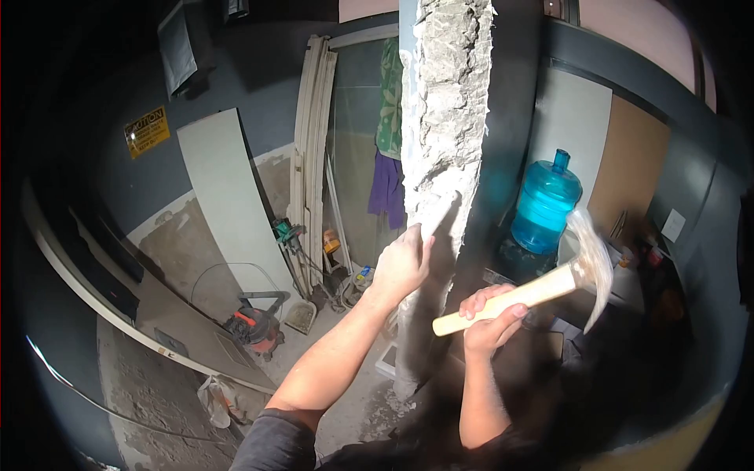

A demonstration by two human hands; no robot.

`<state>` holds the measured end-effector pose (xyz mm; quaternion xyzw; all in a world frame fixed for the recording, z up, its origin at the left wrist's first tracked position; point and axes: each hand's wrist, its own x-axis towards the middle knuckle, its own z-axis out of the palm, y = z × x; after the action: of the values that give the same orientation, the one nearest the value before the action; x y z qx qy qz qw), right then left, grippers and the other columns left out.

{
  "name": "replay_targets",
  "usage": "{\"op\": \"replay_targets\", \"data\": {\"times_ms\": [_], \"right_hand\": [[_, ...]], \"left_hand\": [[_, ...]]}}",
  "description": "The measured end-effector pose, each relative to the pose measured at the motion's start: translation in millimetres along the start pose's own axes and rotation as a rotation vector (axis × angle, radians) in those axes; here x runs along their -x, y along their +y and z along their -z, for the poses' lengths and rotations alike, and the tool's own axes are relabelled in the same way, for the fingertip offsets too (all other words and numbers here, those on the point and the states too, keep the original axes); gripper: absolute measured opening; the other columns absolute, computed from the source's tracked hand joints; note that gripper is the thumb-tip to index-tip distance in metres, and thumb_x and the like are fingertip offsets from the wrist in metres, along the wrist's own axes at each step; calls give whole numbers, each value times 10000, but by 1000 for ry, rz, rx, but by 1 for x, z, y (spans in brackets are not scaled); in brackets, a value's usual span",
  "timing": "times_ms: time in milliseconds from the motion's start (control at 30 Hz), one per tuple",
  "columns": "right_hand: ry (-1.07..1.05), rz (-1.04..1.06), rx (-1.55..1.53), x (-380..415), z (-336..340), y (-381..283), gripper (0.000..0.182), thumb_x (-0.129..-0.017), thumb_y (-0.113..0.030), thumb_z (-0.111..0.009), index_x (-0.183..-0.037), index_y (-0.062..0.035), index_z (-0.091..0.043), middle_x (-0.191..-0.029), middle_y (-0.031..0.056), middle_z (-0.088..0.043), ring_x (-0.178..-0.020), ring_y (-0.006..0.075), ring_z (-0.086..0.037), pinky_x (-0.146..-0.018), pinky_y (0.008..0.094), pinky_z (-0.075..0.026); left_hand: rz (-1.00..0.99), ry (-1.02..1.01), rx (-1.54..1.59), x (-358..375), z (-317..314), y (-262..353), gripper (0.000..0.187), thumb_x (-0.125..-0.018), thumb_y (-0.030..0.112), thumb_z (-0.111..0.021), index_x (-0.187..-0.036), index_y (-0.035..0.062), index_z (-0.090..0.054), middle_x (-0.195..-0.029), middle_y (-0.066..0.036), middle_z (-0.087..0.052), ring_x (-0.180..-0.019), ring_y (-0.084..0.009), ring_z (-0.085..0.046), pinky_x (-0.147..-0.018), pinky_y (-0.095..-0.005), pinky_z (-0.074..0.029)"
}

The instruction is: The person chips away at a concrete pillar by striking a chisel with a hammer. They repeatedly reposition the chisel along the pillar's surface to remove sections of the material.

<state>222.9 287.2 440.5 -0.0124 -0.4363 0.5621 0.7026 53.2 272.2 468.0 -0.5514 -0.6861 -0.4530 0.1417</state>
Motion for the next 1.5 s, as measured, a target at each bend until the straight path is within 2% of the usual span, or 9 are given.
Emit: {"op": "replay_targets", "data": {"times_ms": [100, 233, 500, 633, 900, 1000, 1233, 1367, 1500], "right_hand": [[-104, 144, 134, 12, -2, 26, 694, -1009, -666, -278, -840, -13, -442, -604, 77, -454, -466, 165, -459, -446, 292, -404], [-155, -390, 184, 37, 8, 84, 410, -1070, -410, -394, -913, -44, -491, -631, -13, -452, -465, 73, -432, -418, 236, -365], [-33, 1, -44, 48, -14, 59, 708, -964, -716, -352, -871, -18, -429, -680, 84, -465, -526, 170, -470, -497, 301, -423], [-204, -523, 184, 31, 1, 69, 546, -1042, -568, -357, -924, -43, -447, -633, 56, -451, -460, 148, -432, -445, 296, -396], [35, -146, -133, 31, -5, 48, 539, -1057, -520, -335, -817, -49, -441, -611, 39, -443, -445, 124, -423, -428, 268, -378], [-188, -523, 171, 12, 6, 54, 472, -1065, -465, -377, -812, -73, -443, -559, -5, -408, -399, 102, -390, -378, 270, -358], [-61, -171, 5, 29, -1, 46, 562, -1060, -540, -296, -864, -35, -448, -605, 53, -447, -427, 131, -445, -409, 284, -394], [-73, -609, 145, 10, 3, 51, 499, -1054, -500, -393, -801, -73, -449, -558, -4, -427, -388, 99, -386, -358, 267, -344], [-29, -369, 75, 15, 13, 34, 515, -1052, -533, -356, -850, -65, -435, -583, 20, -421, -402, 111, -413, -370, 264, -353]], "left_hand": [[-5, -24, 33, 0, 5, -4, 343, -1002, 287, -526, -1120, -35, -531, -851, -266, -660, -803, -475, -647, -708, -555, -514], [-55, -13, 48, -2, 9, -10, 311, -992, 264, -547, -1082, -34, -533, -802, -258, -651, -775, -471, -642, -680, -535, -517], [-21, -50, 17, -5, 15, 1, 280, -997, 257, -539, -998, -22, -510, -797, -277, -649, -763, -480, -646, -669, -547, -521], [-36, -44, -26, -6, 14, 3, 278, -1003, 258, -526, -988, -19, -501, -801, -283, -652, -770, -479, -649, -682, -562, -519], [-3, 28, -23, -6, 8, 12, 274, -985, 226, -579, -887, -22, -515, -695, -254, -610, -694, -465, -621, -623, -540, -475], [-15, 15, -92, -6, 8, 11, 296, -997, 263, -543, -931, -24, -518, -769, -275, -651, -718, -476, -647, -643, -552, -525], [-14, 25, -79, -9, 11, 8, 290, -986, 232, -573, -872, -28, -512, -677, -250, -603, -673, -471, -610, -615, -541, -465], [-11, 39, -82, -7, 9, 12, 289, -984, 237, -578, -874, -24, -515, -677, -251, -607, -683, -464, -621, -616, -534, -475], [-11, 36, -113, -10, 10, 10, 296, -982, 239, -581, -869, -25, -511, -694, -262, -613, -697, -472, -625, -623, -539, -481]]}}
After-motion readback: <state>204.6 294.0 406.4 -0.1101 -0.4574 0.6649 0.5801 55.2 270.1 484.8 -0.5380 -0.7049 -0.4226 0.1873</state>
